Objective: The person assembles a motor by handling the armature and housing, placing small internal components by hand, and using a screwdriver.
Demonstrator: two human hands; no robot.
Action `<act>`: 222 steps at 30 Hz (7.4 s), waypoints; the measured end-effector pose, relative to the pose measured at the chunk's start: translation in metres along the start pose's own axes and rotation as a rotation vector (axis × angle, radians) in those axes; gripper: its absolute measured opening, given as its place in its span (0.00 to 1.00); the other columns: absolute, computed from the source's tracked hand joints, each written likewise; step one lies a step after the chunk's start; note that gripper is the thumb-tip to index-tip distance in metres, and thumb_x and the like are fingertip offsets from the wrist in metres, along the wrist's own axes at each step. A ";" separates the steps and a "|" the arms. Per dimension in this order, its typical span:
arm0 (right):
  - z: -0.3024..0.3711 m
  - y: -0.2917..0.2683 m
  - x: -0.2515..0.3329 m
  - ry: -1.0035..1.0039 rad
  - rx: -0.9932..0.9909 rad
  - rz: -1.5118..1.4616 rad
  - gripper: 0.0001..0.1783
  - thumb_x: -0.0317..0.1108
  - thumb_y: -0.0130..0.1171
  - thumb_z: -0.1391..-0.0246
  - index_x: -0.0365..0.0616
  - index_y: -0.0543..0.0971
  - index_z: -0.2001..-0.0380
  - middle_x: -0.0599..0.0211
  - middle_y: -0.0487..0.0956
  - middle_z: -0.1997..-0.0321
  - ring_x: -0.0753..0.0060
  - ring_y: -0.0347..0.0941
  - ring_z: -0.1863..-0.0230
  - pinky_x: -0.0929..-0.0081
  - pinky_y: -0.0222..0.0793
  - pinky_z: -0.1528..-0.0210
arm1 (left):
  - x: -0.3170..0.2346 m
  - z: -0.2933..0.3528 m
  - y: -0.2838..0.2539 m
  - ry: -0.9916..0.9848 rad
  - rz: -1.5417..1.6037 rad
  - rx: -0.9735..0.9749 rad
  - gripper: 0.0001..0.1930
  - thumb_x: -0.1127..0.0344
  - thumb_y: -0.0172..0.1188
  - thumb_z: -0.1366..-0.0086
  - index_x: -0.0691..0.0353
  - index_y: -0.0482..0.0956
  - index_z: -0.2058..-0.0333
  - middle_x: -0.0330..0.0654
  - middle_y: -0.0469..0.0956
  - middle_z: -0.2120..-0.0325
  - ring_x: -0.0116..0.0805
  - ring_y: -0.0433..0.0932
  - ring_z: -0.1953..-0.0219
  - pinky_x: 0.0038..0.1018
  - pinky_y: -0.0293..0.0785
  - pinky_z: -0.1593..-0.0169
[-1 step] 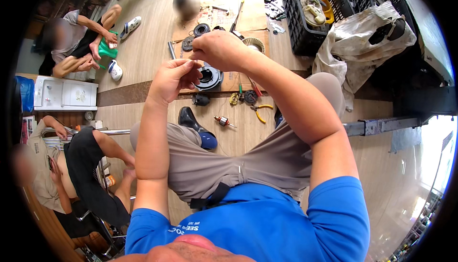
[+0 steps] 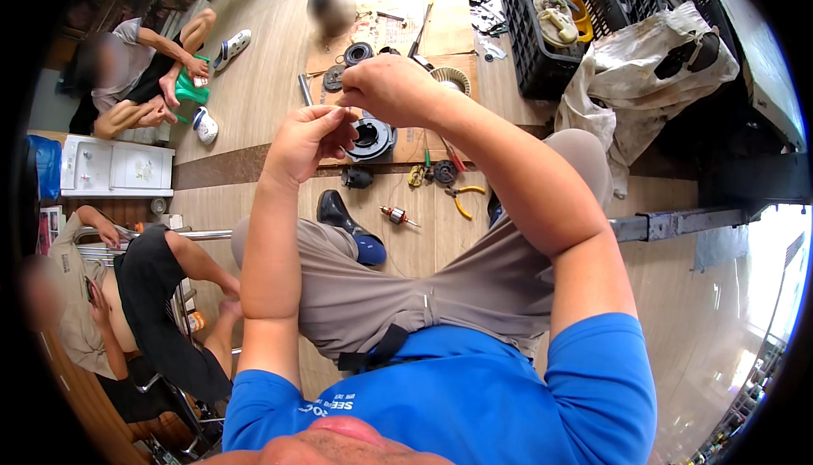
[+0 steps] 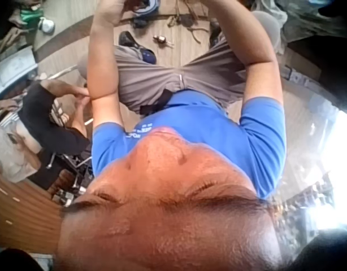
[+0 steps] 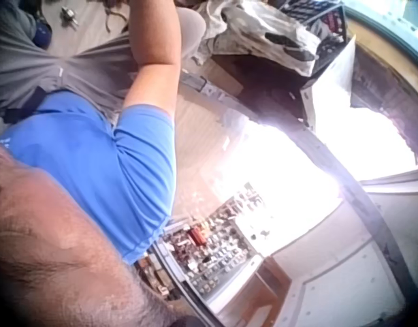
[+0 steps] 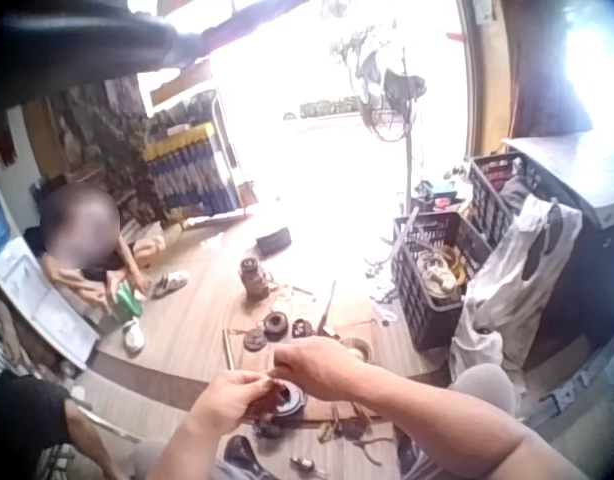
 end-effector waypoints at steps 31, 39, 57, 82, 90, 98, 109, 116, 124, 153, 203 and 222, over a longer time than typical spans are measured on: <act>0.000 -0.012 0.006 0.198 -0.138 -0.234 0.15 0.41 0.52 0.39 0.40 0.76 0.72 0.48 0.77 0.74 0.42 0.74 0.67 0.53 0.68 0.65 | -0.009 -0.005 -0.013 0.242 0.100 -0.049 0.12 0.59 0.53 0.29 0.62 0.77 0.61 0.33 0.72 0.80 0.20 0.69 0.79 0.15 0.63 0.76; 0.001 -0.009 0.002 0.201 -0.207 -0.224 0.17 0.40 0.52 0.37 0.37 0.74 0.74 0.48 0.73 0.78 0.49 0.69 0.76 0.61 0.65 0.71 | -0.003 -0.008 -0.044 0.314 0.415 -0.275 0.12 0.59 0.48 0.27 0.61 0.74 0.59 0.42 0.81 0.68 0.36 0.82 0.63 0.34 0.81 0.57; 0.003 -0.011 0.021 -0.068 0.011 -0.102 0.07 0.36 0.59 0.42 0.43 0.78 0.68 0.52 0.74 0.77 0.48 0.71 0.74 0.63 0.67 0.71 | -0.038 0.013 -0.019 0.656 -0.773 -0.613 0.13 0.64 0.52 0.30 0.65 0.79 0.69 0.35 0.74 0.82 0.23 0.70 0.77 0.25 0.67 0.73; 0.008 0.053 0.027 0.027 0.041 -0.026 0.14 0.39 0.48 0.38 0.41 0.76 0.70 0.51 0.79 0.75 0.47 0.77 0.71 0.54 0.73 0.67 | -0.024 -0.002 -0.020 0.533 0.592 -0.168 0.13 0.59 0.42 0.25 0.58 0.70 0.66 0.40 0.78 0.72 0.33 0.79 0.71 0.35 0.79 0.58; 0.011 0.061 0.037 -0.023 0.275 0.011 0.12 0.39 0.51 0.41 0.42 0.74 0.71 0.53 0.77 0.74 0.47 0.76 0.66 0.53 0.70 0.63 | -0.029 0.005 -0.053 0.507 0.548 -0.494 0.13 0.57 0.43 0.24 0.55 0.68 0.68 0.31 0.58 0.84 0.20 0.54 0.85 0.18 0.49 0.84; 0.001 0.011 0.023 -0.025 0.127 0.008 0.14 0.41 0.54 0.41 0.41 0.75 0.73 0.55 0.77 0.73 0.48 0.75 0.66 0.56 0.69 0.64 | -0.014 -0.006 -0.023 0.549 -0.686 -0.474 0.14 0.62 0.47 0.27 0.64 0.76 0.69 0.33 0.67 0.84 0.24 0.67 0.80 0.26 0.65 0.75; 0.003 -0.004 0.004 0.056 -0.055 0.020 0.13 0.42 0.58 0.44 0.43 0.76 0.72 0.54 0.77 0.74 0.48 0.75 0.69 0.58 0.70 0.66 | -0.005 0.001 0.012 0.255 -0.215 0.005 0.14 0.58 0.50 0.27 0.63 0.77 0.66 0.26 0.65 0.84 0.14 0.59 0.84 0.15 0.54 0.81; 0.002 -0.006 0.000 0.195 -0.169 -0.216 0.13 0.41 0.55 0.40 0.42 0.79 0.69 0.51 0.80 0.72 0.47 0.77 0.65 0.56 0.72 0.63 | 0.000 -0.008 -0.028 0.437 0.230 -0.344 0.15 0.57 0.48 0.27 0.63 0.76 0.63 0.39 0.79 0.71 0.24 0.75 0.73 0.19 0.71 0.69; 0.011 0.064 0.030 0.082 -0.032 -0.364 0.11 0.37 0.53 0.41 0.42 0.78 0.68 0.48 0.79 0.69 0.42 0.76 0.64 0.53 0.71 0.61 | -0.018 -0.001 -0.024 0.570 0.672 -0.120 0.15 0.52 0.43 0.26 0.55 0.72 0.65 0.34 0.69 0.80 0.31 0.70 0.76 0.33 0.76 0.60; 0.000 0.008 0.008 0.107 -0.136 -0.121 0.14 0.39 0.51 0.39 0.40 0.75 0.72 0.51 0.78 0.73 0.45 0.76 0.67 0.54 0.71 0.64 | 0.002 -0.014 -0.016 0.454 0.084 -0.289 0.17 0.54 0.48 0.27 0.58 0.71 0.72 0.36 0.78 0.74 0.25 0.75 0.75 0.21 0.71 0.69; 0.017 0.063 0.020 0.094 -0.301 -0.434 0.07 0.32 0.59 0.45 0.40 0.79 0.66 0.50 0.80 0.67 0.47 0.77 0.63 0.61 0.73 0.61 | -0.002 -0.008 -0.025 0.453 0.632 -0.181 0.17 0.54 0.41 0.25 0.58 0.69 0.68 0.42 0.77 0.73 0.42 0.80 0.65 0.39 0.78 0.56; 0.006 0.021 0.011 0.052 0.228 0.008 0.12 0.42 0.56 0.46 0.45 0.80 0.68 0.54 0.80 0.70 0.48 0.77 0.63 0.54 0.71 0.60 | 0.009 -0.024 -0.026 0.266 -0.384 -0.280 0.22 0.49 0.48 0.27 0.62 0.73 0.73 0.31 0.67 0.85 0.21 0.64 0.82 0.22 0.61 0.78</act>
Point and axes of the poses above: each hand's wrist, its own z-axis away from the middle knuckle, its own y-axis out of the palm, x = y × z, the point moved 7 cm from there along -z, towards the middle knuckle
